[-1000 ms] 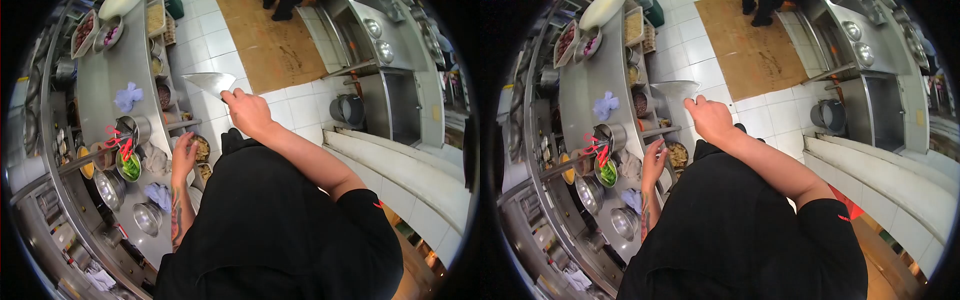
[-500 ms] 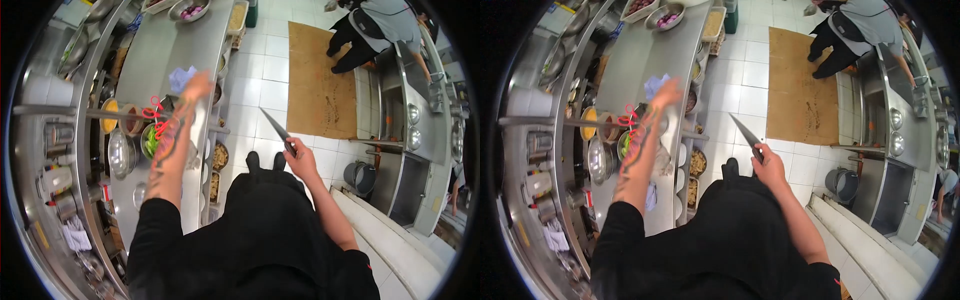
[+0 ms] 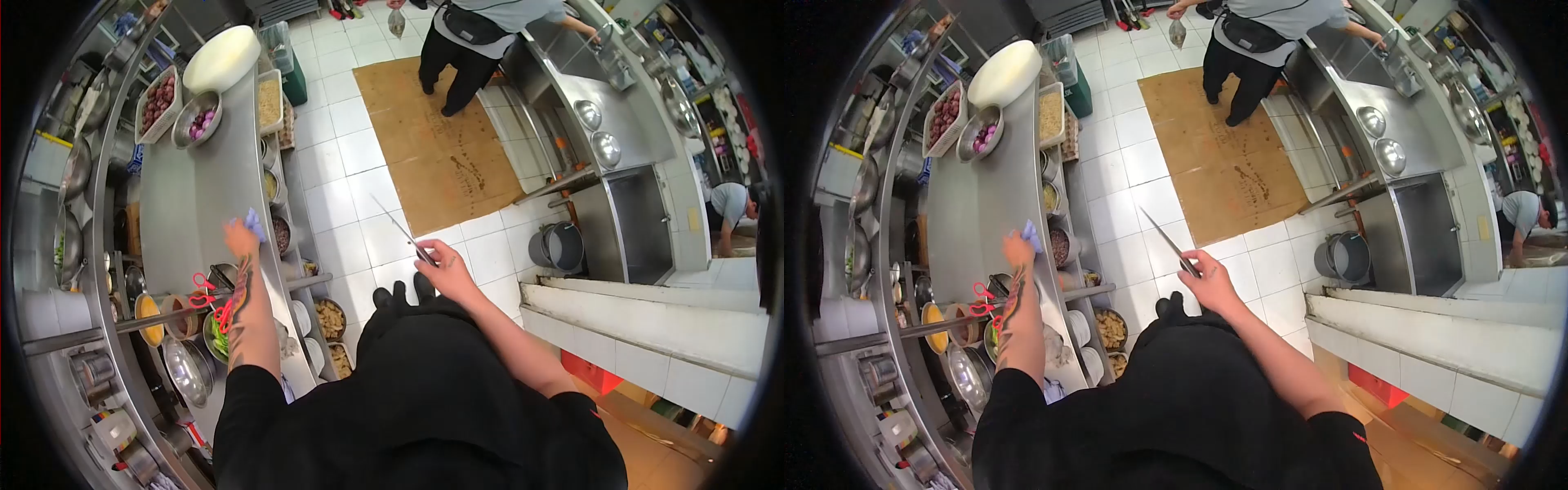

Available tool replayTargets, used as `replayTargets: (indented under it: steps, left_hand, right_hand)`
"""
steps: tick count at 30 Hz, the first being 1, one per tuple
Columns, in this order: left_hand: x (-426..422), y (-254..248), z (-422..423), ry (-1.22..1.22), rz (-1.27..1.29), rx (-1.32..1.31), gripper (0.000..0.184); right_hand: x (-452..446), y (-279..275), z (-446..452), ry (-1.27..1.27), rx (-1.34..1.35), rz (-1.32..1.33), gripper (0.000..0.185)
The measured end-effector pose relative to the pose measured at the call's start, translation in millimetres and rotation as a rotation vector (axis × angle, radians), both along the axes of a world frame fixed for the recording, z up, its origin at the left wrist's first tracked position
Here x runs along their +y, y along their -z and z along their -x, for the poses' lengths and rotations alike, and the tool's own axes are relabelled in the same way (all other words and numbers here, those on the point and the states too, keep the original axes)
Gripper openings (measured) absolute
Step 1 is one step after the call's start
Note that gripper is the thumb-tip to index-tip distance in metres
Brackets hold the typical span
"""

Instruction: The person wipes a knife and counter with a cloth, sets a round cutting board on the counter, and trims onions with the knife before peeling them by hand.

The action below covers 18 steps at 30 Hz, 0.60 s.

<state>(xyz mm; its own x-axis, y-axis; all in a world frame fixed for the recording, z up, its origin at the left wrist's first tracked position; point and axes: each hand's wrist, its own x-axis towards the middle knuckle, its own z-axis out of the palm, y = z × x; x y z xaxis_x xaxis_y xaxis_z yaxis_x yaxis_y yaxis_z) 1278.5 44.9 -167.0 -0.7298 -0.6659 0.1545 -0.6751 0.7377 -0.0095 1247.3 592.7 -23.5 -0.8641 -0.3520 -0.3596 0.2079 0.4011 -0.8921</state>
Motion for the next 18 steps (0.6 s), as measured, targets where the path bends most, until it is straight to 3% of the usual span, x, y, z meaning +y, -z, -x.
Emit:
replayTargets:
  steps: [2,3,4,5,6,8,10,14,15,16,18]
  left_hand:
    - [24,-10,-6,-0.005,-0.071,-0.013,0.035]
    - [26,2,-6,0.015,-0.419,0.230,0.038]
    - [27,8,-13,0.025,-0.759,0.476,0.042]
    - [43,2,-15,0.003,-0.922,0.621,0.048]
    - [71,-11,-12,-0.016,-1.079,0.778,0.054]
    - [123,-63,-5,0.014,-1.186,0.835,0.050]
    - [179,-126,-1,0.043,-1.418,0.894,0.048]
    - [261,-185,4,0.354,-1.459,0.782,0.045]
    - [275,-170,12,0.590,-1.042,0.877,0.037]
    - [296,-197,12,0.735,-0.760,0.857,0.029]
    - [314,-181,14,0.717,-0.735,0.859,0.027]
  right_hand:
    - [-7,-7,11,0.125,-0.259,0.287,0.046]
    - [-11,-22,17,0.150,-0.322,0.367,0.051]
    - [-14,-19,24,0.174,-0.367,0.461,0.046]
    - [-17,-15,31,0.194,-0.413,0.554,0.041]
    - [-20,-17,37,0.192,-0.459,0.647,0.032]
    - [-23,-29,43,0.193,-0.530,0.781,0.021]
    - [-27,-26,48,0.187,-0.560,0.836,0.022]
    - [-40,-32,45,0.127,-0.577,0.883,0.022]
    - [-44,-37,41,0.108,-0.586,0.880,0.022]
    - [-47,-46,35,0.080,-0.583,0.871,0.025]
    - [-52,-64,23,0.012,-0.525,0.819,0.028]
